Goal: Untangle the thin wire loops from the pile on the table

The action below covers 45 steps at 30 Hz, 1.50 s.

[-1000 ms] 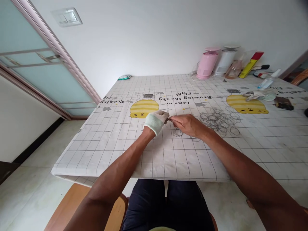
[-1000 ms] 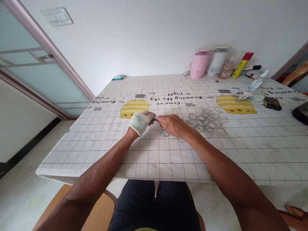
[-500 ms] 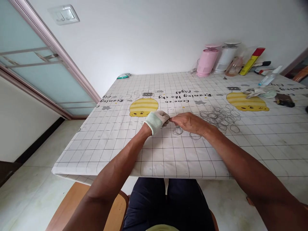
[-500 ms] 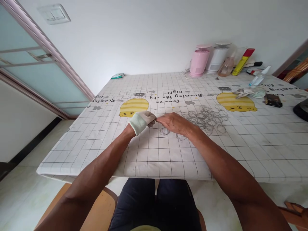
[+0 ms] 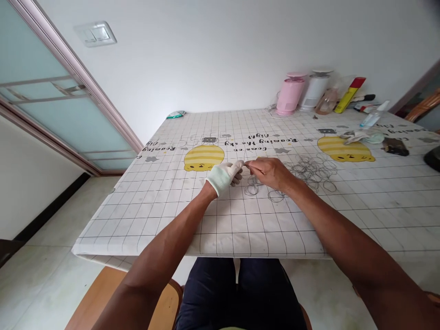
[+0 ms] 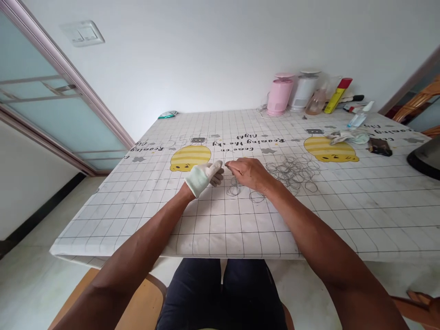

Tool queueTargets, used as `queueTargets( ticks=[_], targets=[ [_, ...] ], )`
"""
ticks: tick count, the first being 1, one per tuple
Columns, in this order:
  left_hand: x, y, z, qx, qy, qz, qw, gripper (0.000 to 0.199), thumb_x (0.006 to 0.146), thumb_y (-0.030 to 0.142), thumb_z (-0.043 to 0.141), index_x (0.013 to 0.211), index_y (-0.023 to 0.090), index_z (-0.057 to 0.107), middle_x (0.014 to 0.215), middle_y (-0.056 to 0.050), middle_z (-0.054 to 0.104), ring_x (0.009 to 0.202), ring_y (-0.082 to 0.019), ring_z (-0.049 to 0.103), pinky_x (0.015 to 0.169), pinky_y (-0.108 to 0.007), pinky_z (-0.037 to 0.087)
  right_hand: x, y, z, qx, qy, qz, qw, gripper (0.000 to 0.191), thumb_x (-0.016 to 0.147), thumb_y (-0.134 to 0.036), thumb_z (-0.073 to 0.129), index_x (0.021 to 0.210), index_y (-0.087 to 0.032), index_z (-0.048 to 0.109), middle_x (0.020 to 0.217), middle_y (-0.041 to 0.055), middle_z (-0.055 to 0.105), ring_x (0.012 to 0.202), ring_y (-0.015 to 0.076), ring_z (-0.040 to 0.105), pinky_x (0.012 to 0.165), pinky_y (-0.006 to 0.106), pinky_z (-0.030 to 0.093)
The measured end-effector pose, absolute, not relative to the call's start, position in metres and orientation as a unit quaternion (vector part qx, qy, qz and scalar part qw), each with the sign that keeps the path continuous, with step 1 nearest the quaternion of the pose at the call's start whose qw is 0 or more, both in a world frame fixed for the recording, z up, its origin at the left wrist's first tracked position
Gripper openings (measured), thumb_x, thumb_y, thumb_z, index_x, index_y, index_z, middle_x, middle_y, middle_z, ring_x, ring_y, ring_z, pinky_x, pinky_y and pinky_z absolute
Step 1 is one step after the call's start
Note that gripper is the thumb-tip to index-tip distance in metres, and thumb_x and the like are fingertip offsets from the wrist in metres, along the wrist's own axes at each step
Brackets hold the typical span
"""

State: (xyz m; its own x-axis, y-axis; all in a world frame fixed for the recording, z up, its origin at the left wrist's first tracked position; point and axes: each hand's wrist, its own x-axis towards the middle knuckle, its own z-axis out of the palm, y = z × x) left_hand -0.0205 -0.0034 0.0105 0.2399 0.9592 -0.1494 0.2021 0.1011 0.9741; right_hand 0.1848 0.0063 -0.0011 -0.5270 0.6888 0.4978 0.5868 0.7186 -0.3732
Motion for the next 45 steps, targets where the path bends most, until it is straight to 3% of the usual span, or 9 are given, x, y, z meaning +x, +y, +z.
queueTargets(
  ticks=[4,10,18,28,35,40,45],
  targets=[
    [-0.015,-0.008,0.005,0.579,0.520,0.293,0.556,0.033,0.099,0.043,0.060,0.081,0.016,0.066,0.070,-0.005,0.069,0.056,-0.013,0.062,0.054,-0.025,0.050,0.178,0.006,-0.006,-0.404,-0.833,0.105,0.364,0.025,0.101,-0.029,0.056,0.093,-0.024,0.078,0.078,0.0032,0.074,0.076,0.0207,0.067,0.069,0.033,0.048],
    [-0.012,-0.007,0.001,0.557,0.534,0.299,0.562,0.039,0.105,0.038,0.044,0.075,0.019,0.060,0.059,-0.002,0.061,0.047,-0.012,0.054,0.047,-0.023,0.043,0.173,0.003,-0.002,-0.393,-0.748,0.357,0.399,0.030,0.099,-0.047,0.063,0.097,-0.022,0.080,0.083,0.0046,0.078,0.076,0.0200,0.072,0.072,0.034,0.057],
    [-0.013,-0.014,0.008,0.541,0.557,0.343,0.529,0.035,0.099,0.036,0.050,0.070,0.018,0.059,0.056,-0.002,0.059,0.046,-0.011,0.053,0.047,-0.022,0.042,0.180,0.010,0.003,-0.341,-0.627,0.559,0.422,0.052,0.094,-0.065,0.067,0.111,-0.017,0.076,0.098,0.0131,0.079,0.088,0.0233,0.074,0.083,0.038,0.061],
    [-0.007,-0.019,0.009,0.555,0.558,0.313,0.532,0.033,0.097,0.036,0.054,0.070,0.018,0.061,0.059,-0.003,0.061,0.049,-0.012,0.055,0.046,-0.023,0.043,0.173,0.013,-0.011,-0.370,-0.680,0.455,0.441,0.037,0.092,-0.053,0.073,0.103,-0.018,0.080,0.078,0.0031,0.069,0.070,0.0145,0.061,0.068,0.030,0.054],
    [-0.008,-0.017,0.007,0.592,0.598,0.264,0.471,0.036,0.095,0.035,0.048,0.064,0.021,0.057,0.056,-0.003,0.060,0.045,-0.014,0.052,0.045,-0.026,0.040,0.173,0.010,-0.007,-0.370,-0.695,0.417,0.454,0.034,0.092,-0.051,0.072,0.097,-0.018,0.077,0.085,0.0031,0.070,0.065,0.0130,0.062,0.060,0.028,0.053],
    [-0.019,-0.005,0.002,0.620,0.604,0.258,0.428,0.039,0.095,0.039,0.047,0.061,0.021,0.054,0.062,-0.002,0.062,0.046,-0.012,0.051,0.045,-0.026,0.035,0.174,0.006,-0.003,-0.347,-0.708,0.448,0.421,0.033,0.093,-0.051,0.071,0.097,-0.019,0.078,0.076,0.0011,0.065,0.068,0.0148,0.064,0.061,0.028,0.054],
    [-0.022,-0.001,0.001,0.593,0.614,0.243,0.461,0.039,0.096,0.043,0.051,0.064,0.021,0.056,0.058,-0.002,0.059,0.044,-0.013,0.049,0.044,-0.026,0.035,0.173,0.009,-0.007,-0.332,-0.674,0.509,0.420,0.033,0.091,-0.052,0.074,0.097,-0.020,0.078,0.065,-0.0026,0.053,0.062,0.0135,0.054,0.067,0.032,0.058]
  ],
)
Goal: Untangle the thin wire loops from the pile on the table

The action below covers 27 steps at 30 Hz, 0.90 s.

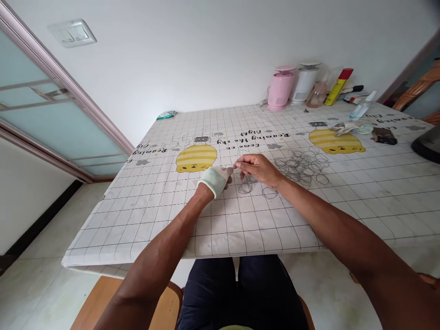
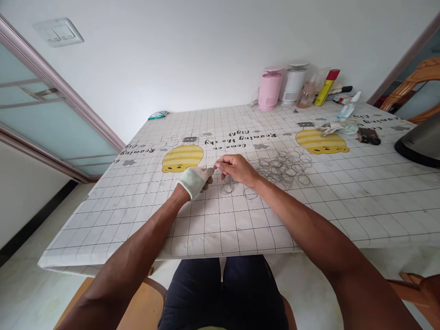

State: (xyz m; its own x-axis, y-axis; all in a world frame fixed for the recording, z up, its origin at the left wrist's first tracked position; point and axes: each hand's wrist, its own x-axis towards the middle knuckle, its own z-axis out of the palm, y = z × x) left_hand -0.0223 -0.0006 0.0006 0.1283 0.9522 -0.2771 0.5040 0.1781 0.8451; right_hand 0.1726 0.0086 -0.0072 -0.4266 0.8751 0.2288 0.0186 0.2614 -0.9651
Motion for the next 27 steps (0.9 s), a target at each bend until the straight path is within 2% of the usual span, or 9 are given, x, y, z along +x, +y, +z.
queueTargets(
  ticks=[3,7,10,13,16,20,24,27],
  targets=[
    [-0.018,-0.005,0.005,0.578,0.599,0.244,0.498,0.036,0.097,0.042,0.053,0.071,0.019,0.062,0.058,-0.003,0.061,0.046,-0.014,0.053,0.046,-0.026,0.041,0.176,0.013,-0.010,-0.332,-0.645,0.541,0.425,0.032,0.090,-0.050,0.076,0.098,-0.019,0.079,0.062,-0.0036,0.049,0.060,0.0128,0.048,0.064,0.030,0.056],
    [-0.014,-0.010,0.010,0.573,0.544,0.276,0.547,0.034,0.101,0.038,0.053,0.081,0.016,0.068,0.067,-0.005,0.069,0.051,-0.013,0.060,0.052,-0.025,0.048,0.178,0.016,-0.011,-0.329,-0.619,0.572,0.426,0.032,0.088,-0.048,0.079,0.096,-0.018,0.079,0.059,-0.0040,0.050,0.058,0.0118,0.043,0.060,0.028,0.051],
    [-0.014,-0.010,0.008,0.558,0.508,0.290,0.588,0.037,0.104,0.037,0.050,0.080,0.016,0.068,0.066,-0.005,0.069,0.050,-0.013,0.061,0.052,-0.025,0.049,0.177,0.015,-0.010,-0.327,-0.612,0.574,0.435,0.031,0.086,-0.047,0.080,0.094,-0.018,0.079,0.060,-0.0036,0.050,0.058,0.0119,0.042,0.058,0.027,0.050],
    [-0.013,-0.012,0.003,0.549,0.485,0.259,0.629,0.041,0.105,0.040,0.049,0.079,0.014,0.068,0.067,-0.008,0.070,0.050,-0.015,0.063,0.052,-0.028,0.051,0.178,0.015,-0.009,-0.335,-0.605,0.567,0.447,0.029,0.085,-0.047,0.080,0.091,-0.018,0.079,0.061,-0.0030,0.051,0.058,0.0123,0.044,0.058,0.028,0.049],
    [-0.013,-0.016,0.001,0.570,0.469,0.221,0.637,0.042,0.103,0.045,0.054,0.085,0.011,0.071,0.078,-0.013,0.076,0.057,-0.017,0.068,0.056,-0.029,0.054,0.181,0.015,-0.007,-0.343,-0.599,0.576,0.437,0.028,0.084,-0.044,0.081,0.090,-0.018,0.078,0.058,-0.0043,0.048,0.056,0.0117,0.042,0.057,0.028,0.048],
    [-0.019,-0.012,0.010,0.623,0.504,0.276,0.531,0.039,0.095,0.052,0.064,0.095,0.014,0.074,0.090,-0.011,0.078,0.073,-0.017,0.071,0.067,-0.027,0.055,0.183,0.013,-0.004,-0.343,-0.600,0.601,0.400,0.024,0.082,-0.041,0.083,0.087,-0.017,0.078,0.055,-0.0049,0.046,0.053,0.0109,0.039,0.053,0.027,0.046],
    [-0.024,-0.001,0.019,0.650,0.581,0.356,0.335,0.033,0.091,0.043,0.067,0.115,0.022,0.073,0.111,-0.007,0.077,0.102,-0.021,0.069,0.084,-0.026,0.051,0.177,0.009,-0.004,-0.355,-0.624,0.591,0.368,0.022,0.084,-0.039,0.081,0.084,-0.017,0.078,0.055,-0.0039,0.048,0.051,0.0103,0.039,0.051,0.027,0.045],
    [-0.021,0.002,0.017,0.674,0.598,0.352,0.254,0.033,0.088,0.036,0.069,0.119,0.027,0.072,0.108,-0.003,0.076,0.108,-0.022,0.065,0.092,-0.027,0.046,0.167,0.004,-0.008,-0.372,-0.641,0.571,0.353,0.023,0.084,-0.040,0.081,0.082,-0.018,0.078,0.058,-0.0017,0.055,0.051,0.0102,0.043,0.048,0.026,0.045]
  ],
)
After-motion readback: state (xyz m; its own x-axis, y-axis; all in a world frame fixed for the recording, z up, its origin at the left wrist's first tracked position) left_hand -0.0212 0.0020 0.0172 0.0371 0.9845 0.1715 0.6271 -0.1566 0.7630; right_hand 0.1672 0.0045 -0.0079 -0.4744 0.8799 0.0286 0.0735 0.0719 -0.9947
